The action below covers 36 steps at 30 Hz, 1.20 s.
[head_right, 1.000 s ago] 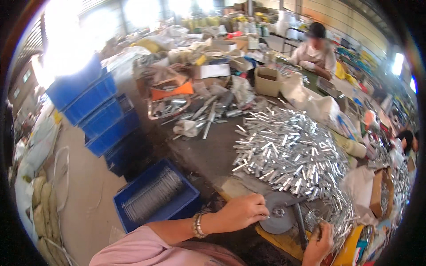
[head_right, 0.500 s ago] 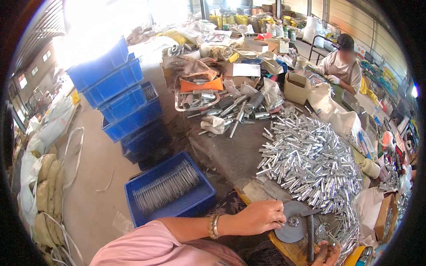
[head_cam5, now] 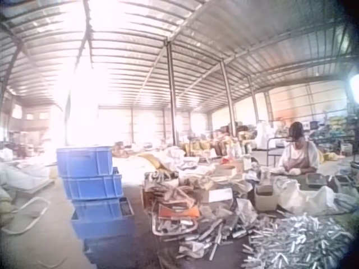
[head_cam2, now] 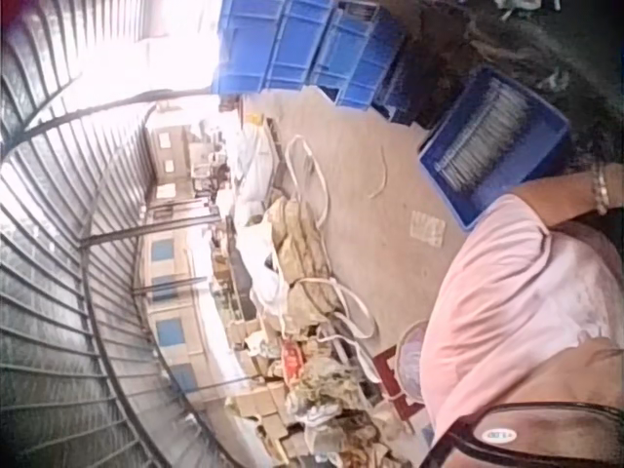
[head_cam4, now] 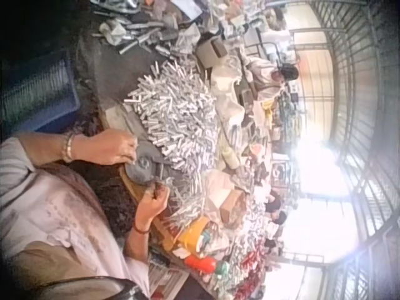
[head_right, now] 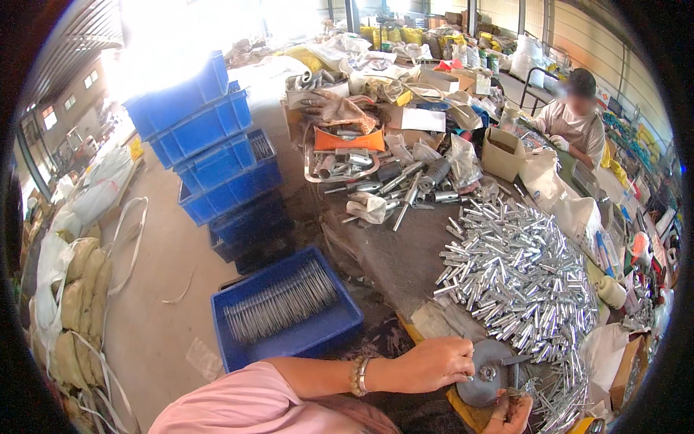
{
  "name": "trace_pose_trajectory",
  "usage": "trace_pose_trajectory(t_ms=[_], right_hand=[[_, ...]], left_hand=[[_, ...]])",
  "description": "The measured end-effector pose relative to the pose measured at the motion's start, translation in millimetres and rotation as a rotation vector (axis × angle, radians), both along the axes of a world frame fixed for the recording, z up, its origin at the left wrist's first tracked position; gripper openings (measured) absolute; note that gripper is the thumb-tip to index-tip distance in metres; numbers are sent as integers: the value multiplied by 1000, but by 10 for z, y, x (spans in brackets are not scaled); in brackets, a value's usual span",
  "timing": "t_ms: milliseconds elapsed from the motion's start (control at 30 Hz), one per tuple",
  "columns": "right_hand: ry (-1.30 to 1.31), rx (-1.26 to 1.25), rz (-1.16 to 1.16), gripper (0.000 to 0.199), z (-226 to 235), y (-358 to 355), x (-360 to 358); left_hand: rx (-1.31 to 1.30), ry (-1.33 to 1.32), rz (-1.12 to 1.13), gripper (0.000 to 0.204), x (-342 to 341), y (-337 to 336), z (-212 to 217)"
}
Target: The person assembles metal fasteners by inserting metal pins into metal sleeves, hammering them on a circular metal base, and placing the finished pieces into a blue bin.
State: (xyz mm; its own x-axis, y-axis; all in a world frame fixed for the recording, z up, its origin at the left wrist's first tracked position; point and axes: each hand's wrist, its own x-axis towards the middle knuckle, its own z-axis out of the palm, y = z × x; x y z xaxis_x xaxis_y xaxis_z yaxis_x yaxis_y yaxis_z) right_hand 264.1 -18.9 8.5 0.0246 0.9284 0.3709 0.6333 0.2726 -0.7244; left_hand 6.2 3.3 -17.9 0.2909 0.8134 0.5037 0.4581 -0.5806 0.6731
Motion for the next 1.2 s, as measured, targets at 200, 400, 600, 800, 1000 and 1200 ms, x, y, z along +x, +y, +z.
trace_pose_trajectory(t_ms=[200, 400, 600, 800, 1000, 1200], right_hand=[[-97, 37, 9, 33, 2, -22, -18], [-32, 31, -26, 29, -26, -44, -66], [-68, 101, -21, 26, -63, -74, -74], [-88, 155, 17, 26, -75, -60, -50], [-48, 89, -35, 29, -96, -63, -50], [-75, 120, -56, 29, -96, -78, -74]], left_hand=[[-2, -8, 10, 17, 10, 1, -29], [7, -32, 6, 18, 8, 0, -31], [27, -55, 20, 18, 17, 1, -72], [8, -92, 15, 16, 16, -4, -47], [40, -75, 14, 17, 15, 17, -110], [-7, -98, 10, 16, -9, -8, -43]])
